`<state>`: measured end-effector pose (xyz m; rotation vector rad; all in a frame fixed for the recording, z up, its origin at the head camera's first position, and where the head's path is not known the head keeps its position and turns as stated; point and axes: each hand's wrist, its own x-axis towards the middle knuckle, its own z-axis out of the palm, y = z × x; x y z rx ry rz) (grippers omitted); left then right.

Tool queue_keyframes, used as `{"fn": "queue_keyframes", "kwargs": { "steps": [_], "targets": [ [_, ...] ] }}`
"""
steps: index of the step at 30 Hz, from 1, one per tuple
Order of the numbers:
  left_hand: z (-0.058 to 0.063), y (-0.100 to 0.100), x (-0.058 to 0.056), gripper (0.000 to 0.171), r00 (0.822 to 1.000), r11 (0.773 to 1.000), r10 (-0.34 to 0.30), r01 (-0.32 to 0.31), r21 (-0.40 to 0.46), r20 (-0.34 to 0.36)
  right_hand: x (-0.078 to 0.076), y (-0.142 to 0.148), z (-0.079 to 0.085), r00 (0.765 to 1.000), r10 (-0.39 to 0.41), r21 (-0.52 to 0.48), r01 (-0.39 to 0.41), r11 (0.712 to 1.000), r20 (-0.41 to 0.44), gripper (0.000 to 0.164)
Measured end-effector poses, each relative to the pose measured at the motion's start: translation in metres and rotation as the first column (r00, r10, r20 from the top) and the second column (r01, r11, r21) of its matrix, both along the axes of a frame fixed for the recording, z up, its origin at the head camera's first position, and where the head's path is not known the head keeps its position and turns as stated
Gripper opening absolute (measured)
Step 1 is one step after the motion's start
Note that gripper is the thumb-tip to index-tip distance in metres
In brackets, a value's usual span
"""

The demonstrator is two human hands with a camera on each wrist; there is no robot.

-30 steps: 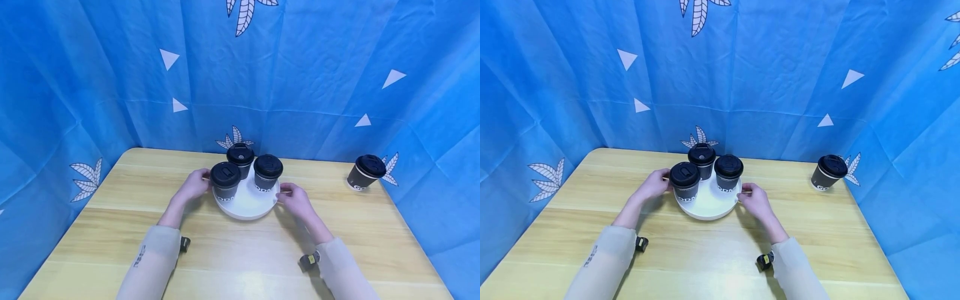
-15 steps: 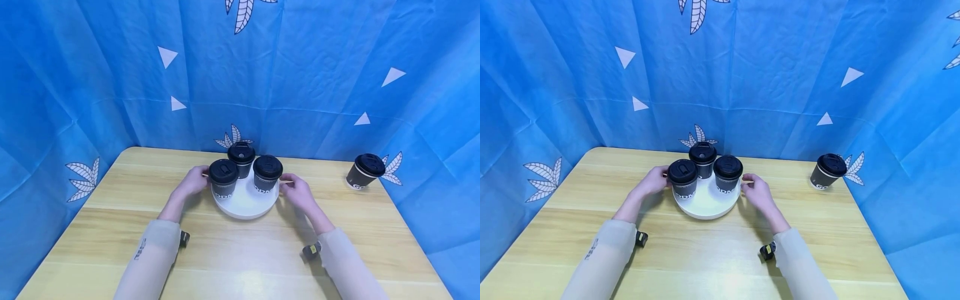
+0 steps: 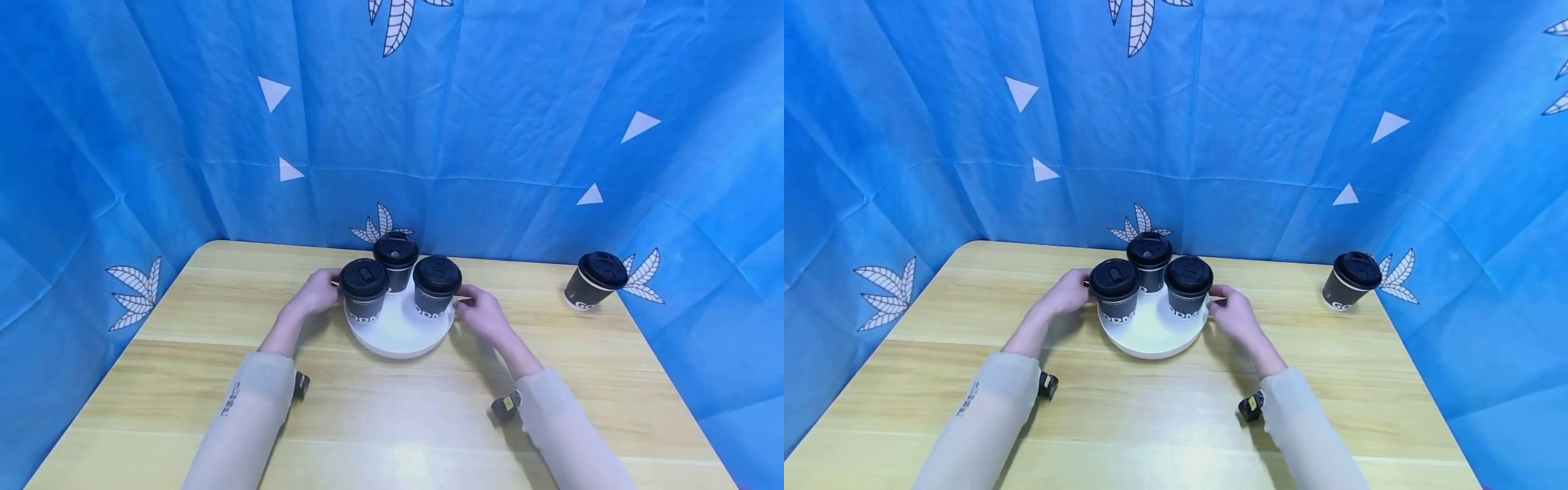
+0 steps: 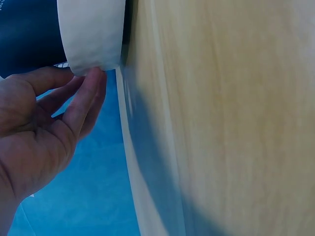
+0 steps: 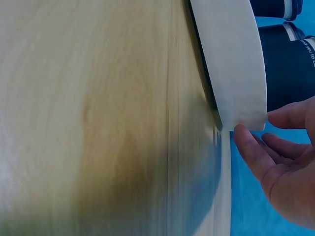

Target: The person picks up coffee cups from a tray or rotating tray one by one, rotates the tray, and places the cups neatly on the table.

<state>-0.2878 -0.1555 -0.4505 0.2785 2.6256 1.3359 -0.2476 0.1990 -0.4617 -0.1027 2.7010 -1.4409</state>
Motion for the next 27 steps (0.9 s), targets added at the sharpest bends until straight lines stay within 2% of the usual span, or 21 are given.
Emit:
{"fn": "queue_keyframes", "kwargs": {
  "steps": [5,11,18,22,27],
  "targets": [
    [0.001,0.001,-0.002,0.044,1.0,1.0,-0.001,0.001,-0.014,0.005,0.001,-0.001,-0.003,1.0,0.008,0.028,-0.008,1.0,-0.007,0.045],
    [0.003,0.003,-0.002,0.042,1.0,1.0,0.015,-0.015,-0.017,0.009,0.005,-0.003,-0.003,1.0,-0.008,0.016,0.008,1.0,-0.002,0.046],
    [0.009,-0.001,0.006,0.042,0.999,0.999,0.028,-0.027,-0.026,0.031,0.011,-0.007,-0.002,1.0,-0.028,-0.004,0.028,1.0,-0.001,0.045],
    [0.013,-0.005,0.013,0.042,0.999,0.996,-0.004,0.008,-0.087,0.039,0.015,-0.009,-0.002,0.999,-0.038,-0.009,0.038,0.999,0.011,0.047],
    [0.015,-0.007,0.021,0.049,0.995,0.98,-0.078,0.087,-0.179,0.055,0.018,-0.01,-0.002,0.999,-0.042,-0.005,0.042,0.999,0.013,0.048]
  ]
}}
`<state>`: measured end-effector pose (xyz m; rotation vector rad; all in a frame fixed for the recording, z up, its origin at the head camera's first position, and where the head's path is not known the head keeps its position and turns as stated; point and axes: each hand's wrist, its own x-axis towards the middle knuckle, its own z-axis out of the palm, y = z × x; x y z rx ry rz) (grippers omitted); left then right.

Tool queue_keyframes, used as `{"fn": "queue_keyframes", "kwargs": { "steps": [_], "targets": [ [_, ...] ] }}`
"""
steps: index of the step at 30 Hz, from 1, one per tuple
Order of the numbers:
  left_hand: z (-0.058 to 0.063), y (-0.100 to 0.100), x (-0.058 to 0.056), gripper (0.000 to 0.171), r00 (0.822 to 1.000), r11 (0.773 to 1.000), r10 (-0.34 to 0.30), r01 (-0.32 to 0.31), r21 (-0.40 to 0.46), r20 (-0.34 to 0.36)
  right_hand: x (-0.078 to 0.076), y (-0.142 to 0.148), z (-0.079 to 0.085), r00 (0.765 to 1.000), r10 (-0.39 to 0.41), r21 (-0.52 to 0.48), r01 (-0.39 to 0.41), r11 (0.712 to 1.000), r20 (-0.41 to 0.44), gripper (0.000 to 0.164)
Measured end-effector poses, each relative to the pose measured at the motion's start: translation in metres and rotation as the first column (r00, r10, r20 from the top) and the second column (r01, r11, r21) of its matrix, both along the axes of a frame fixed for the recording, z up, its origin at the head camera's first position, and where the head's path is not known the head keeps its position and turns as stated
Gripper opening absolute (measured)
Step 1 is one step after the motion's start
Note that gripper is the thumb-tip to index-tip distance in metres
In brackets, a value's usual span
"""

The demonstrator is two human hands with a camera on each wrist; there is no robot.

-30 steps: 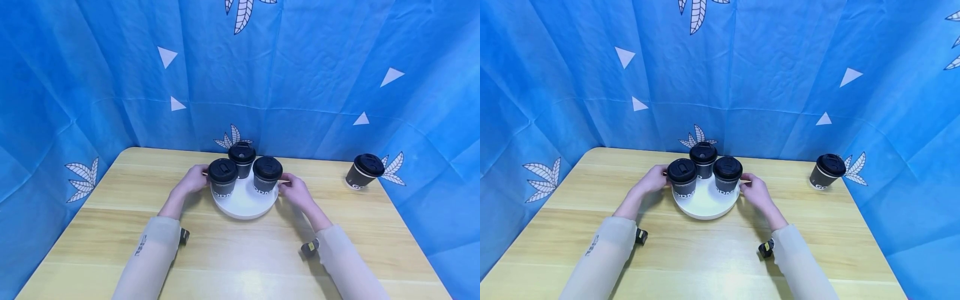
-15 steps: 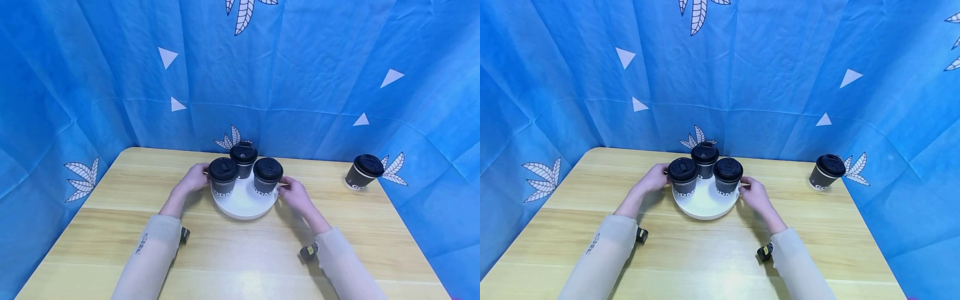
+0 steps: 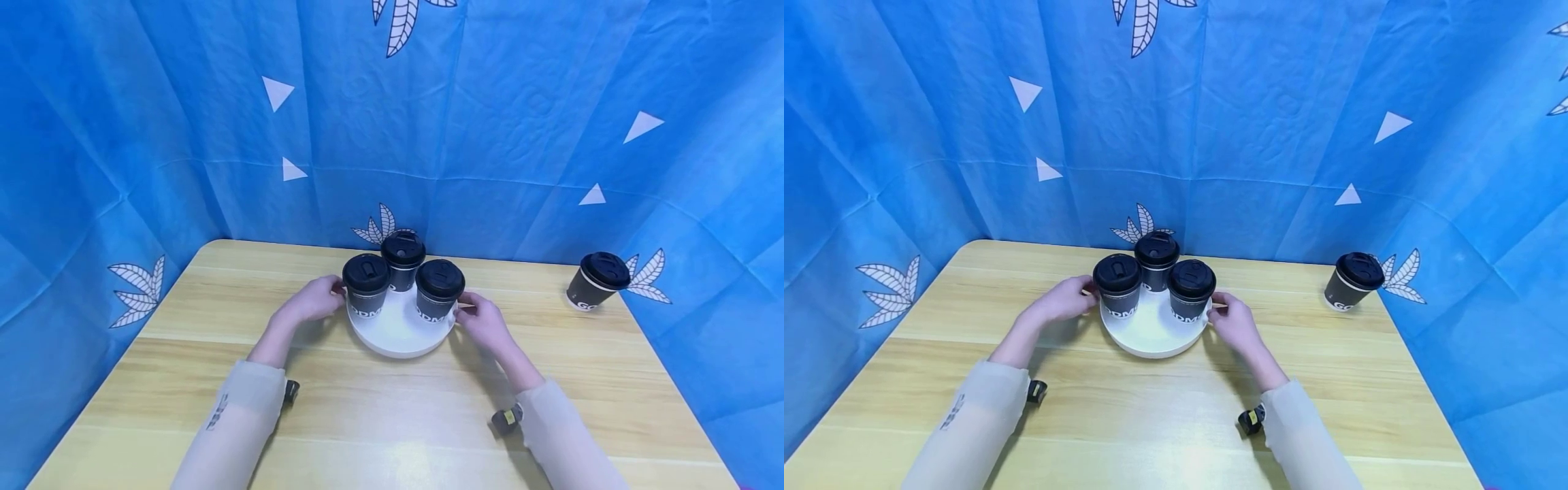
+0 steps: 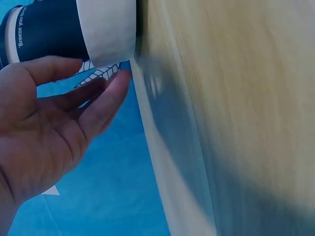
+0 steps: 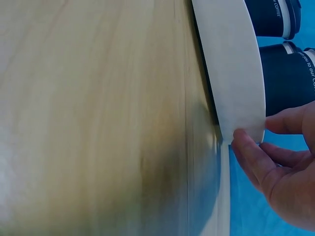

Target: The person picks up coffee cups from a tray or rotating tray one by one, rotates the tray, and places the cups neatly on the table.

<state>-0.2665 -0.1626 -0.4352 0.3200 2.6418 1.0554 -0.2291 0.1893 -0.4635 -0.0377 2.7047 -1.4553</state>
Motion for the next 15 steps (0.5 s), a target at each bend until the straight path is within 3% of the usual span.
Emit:
{"fn": "queue_keyframes", "kwargs": {
  "steps": [8,15],
  "targets": [
    [0.0004,0.0028,0.0084,0.051,0.995,0.994,-0.095,0.093,-0.058,-0.029,0.0033,0.001,-0.0011,1.0,-0.004,0.01,0.004,1.0,0.002,0.049],
    [-0.0031,0.0072,0.0073,0.044,0.991,0.993,-0.111,0.109,-0.04,-0.068,0.0072,0.0004,0.0009,1.0,-0.004,0.021,0.005,1.0,-0.002,0.049]
  ]
}}
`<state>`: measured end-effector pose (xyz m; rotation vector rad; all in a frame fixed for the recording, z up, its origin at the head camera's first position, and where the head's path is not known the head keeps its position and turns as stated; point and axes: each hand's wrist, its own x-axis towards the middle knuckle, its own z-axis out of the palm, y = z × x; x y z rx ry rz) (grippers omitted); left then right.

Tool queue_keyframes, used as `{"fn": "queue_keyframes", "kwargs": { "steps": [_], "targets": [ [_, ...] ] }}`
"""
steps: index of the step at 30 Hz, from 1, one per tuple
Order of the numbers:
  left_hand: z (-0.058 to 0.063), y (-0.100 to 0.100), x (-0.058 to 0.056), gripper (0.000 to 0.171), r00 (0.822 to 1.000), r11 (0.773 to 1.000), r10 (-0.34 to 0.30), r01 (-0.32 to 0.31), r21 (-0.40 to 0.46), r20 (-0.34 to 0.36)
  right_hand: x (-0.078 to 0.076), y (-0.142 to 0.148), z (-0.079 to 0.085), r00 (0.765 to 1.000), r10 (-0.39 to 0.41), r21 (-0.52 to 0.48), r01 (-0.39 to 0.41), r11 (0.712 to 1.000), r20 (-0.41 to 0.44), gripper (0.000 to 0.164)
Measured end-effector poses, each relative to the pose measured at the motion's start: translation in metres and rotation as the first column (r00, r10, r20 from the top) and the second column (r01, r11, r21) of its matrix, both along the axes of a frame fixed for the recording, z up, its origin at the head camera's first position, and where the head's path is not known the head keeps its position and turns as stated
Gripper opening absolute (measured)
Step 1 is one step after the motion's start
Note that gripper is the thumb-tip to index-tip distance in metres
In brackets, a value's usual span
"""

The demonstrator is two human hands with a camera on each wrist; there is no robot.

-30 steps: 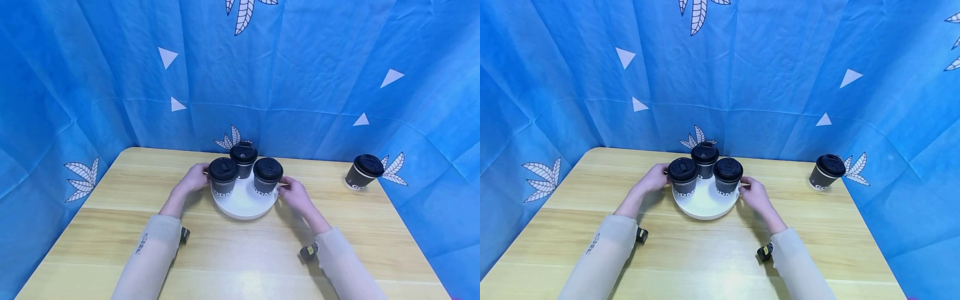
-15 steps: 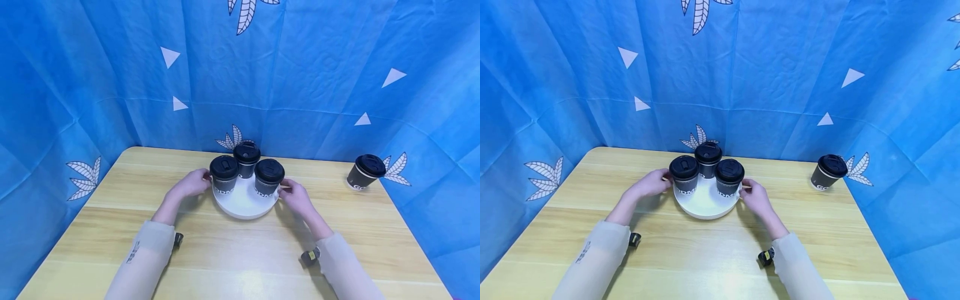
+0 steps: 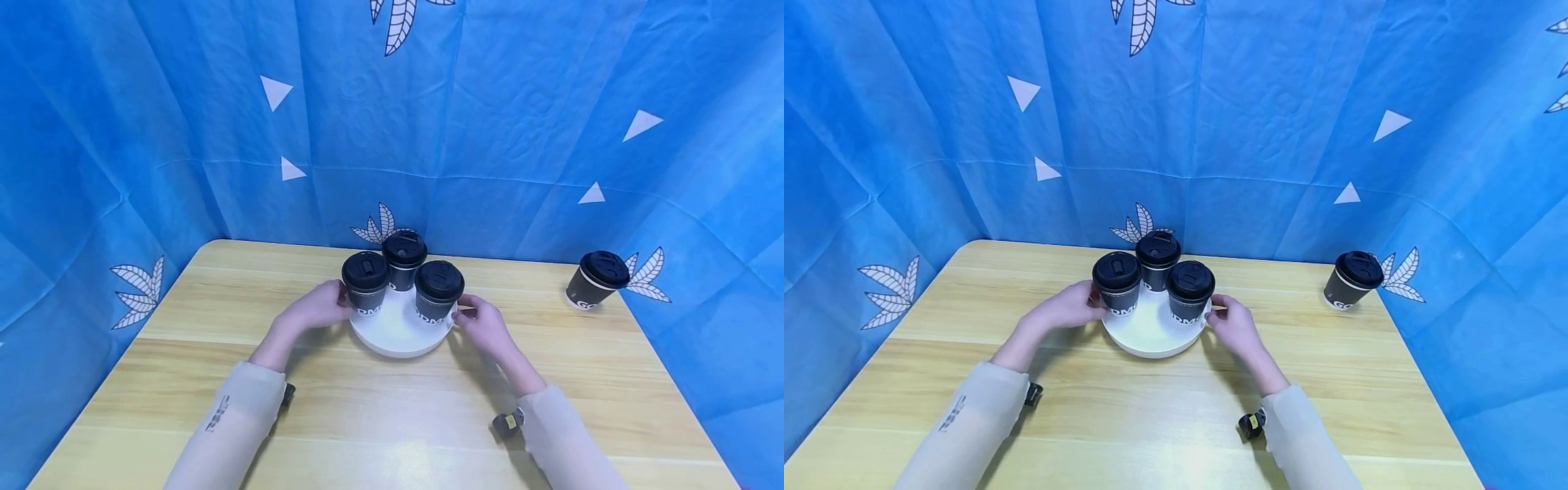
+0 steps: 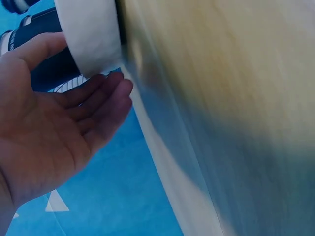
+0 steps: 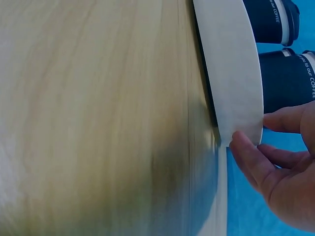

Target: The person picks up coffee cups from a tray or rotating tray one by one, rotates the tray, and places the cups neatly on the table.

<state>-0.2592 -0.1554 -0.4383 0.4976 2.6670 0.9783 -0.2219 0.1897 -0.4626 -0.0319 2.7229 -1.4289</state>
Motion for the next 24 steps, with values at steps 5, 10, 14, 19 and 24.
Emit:
{"fn": "queue_keyframes", "kwargs": {
  "steps": [5,10,14,19,24],
  "targets": [
    [-0.003,0.001,-0.002,0.045,0.999,0.999,-0.009,0.007,-0.046,-0.041,0.003,0.0,0.002,1.0,0.014,0.014,-0.015,1.0,0.003,0.05],
    [-0.003,0.002,-0.003,0.049,0.994,0.996,-0.032,0.023,-0.092,-0.102,0.007,0.002,0.004,0.999,0.053,0.037,-0.053,0.998,-0.008,0.051],
    [-0.003,0.002,-0.003,0.052,0.986,0.985,-0.04,0.011,-0.173,-0.163,0.01,0.003,0.006,0.998,0.062,0.024,-0.062,0.998,-0.014,0.056],
    [-0.006,0.001,-0.004,0.061,0.975,0.964,-0.043,-0.017,-0.266,-0.219,0.014,0.005,0.008,0.998,0.044,-0.009,-0.044,0.999,-0.035,0.063],
    [-0.008,0.0,-0.004,0.06,0.972,0.959,-0.036,-0.032,-0.282,-0.231,0.018,0.008,0.008,0.994,0.037,-0.036,-0.041,0.999,-0.101,0.071]
  ]
}}
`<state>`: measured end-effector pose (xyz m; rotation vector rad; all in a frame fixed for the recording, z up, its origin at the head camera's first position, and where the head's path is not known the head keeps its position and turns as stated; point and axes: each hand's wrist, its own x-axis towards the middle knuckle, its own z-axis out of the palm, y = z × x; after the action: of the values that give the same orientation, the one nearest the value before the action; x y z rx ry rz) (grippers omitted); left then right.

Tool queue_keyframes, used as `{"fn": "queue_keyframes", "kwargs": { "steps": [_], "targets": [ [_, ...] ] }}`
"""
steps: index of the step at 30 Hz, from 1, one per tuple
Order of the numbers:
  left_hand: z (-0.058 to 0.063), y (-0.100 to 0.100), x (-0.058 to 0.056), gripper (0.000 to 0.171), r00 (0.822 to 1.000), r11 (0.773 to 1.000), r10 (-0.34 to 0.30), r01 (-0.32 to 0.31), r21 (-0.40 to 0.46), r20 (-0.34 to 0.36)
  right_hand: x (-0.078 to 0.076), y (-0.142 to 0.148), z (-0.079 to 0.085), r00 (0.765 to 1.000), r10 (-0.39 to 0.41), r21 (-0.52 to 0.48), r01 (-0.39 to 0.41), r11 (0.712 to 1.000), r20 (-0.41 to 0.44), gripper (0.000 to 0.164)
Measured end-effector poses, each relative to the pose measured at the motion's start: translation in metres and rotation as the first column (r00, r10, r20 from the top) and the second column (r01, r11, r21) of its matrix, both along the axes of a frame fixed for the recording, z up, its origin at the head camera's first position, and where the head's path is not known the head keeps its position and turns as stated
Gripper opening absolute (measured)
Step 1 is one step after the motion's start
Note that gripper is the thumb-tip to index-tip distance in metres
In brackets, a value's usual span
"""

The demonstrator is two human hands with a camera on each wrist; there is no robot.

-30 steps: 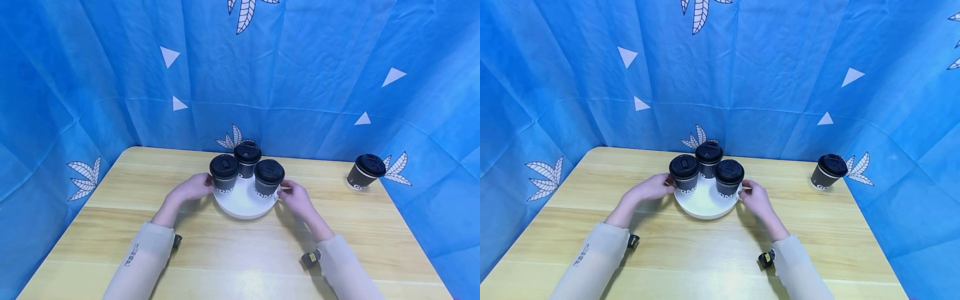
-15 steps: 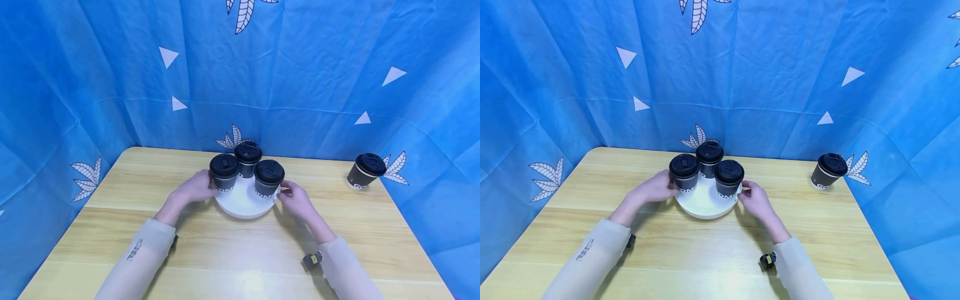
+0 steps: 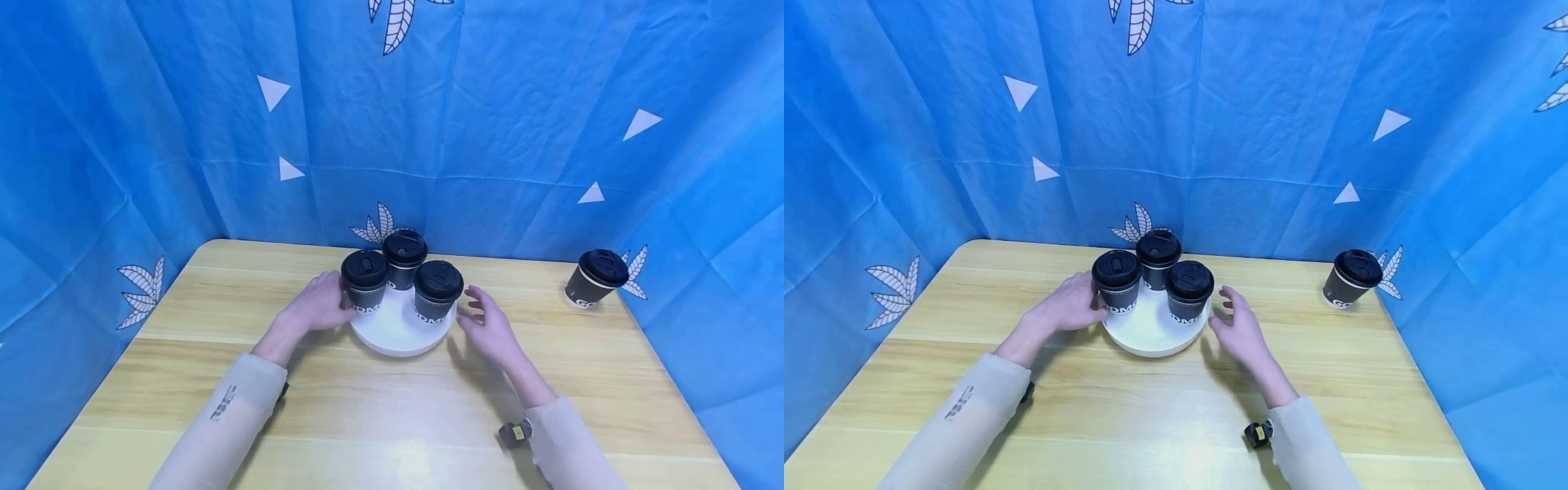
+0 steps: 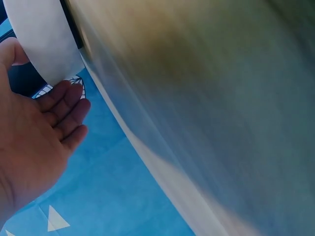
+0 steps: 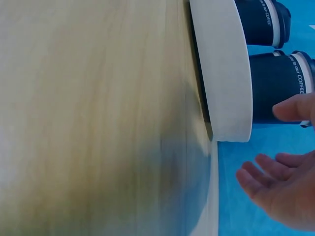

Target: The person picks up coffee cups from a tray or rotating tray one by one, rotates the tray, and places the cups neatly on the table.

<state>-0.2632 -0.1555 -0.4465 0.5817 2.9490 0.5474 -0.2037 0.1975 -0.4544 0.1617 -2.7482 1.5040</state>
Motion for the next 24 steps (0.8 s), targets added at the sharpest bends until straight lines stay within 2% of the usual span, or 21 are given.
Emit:
{"fn": "queue_keyframes", "kwargs": {
  "steps": [10,24],
  "targets": [
    [0.0,0.0,-0.002,0.066,1.0,1.0,0.001,-0.001,-0.018,-0.003,0.003,-0.004,0.001,0.997,-0.005,-0.082,-0.001,0.997,-0.078,0.096],
    [-0.001,0.0,-0.004,0.07,1.0,1.0,-0.006,0.006,-0.008,-0.003,-0.01,-0.024,-0.002,0.999,-0.043,-0.208,0.041,0.977,-0.008,0.112]
  ]
}}
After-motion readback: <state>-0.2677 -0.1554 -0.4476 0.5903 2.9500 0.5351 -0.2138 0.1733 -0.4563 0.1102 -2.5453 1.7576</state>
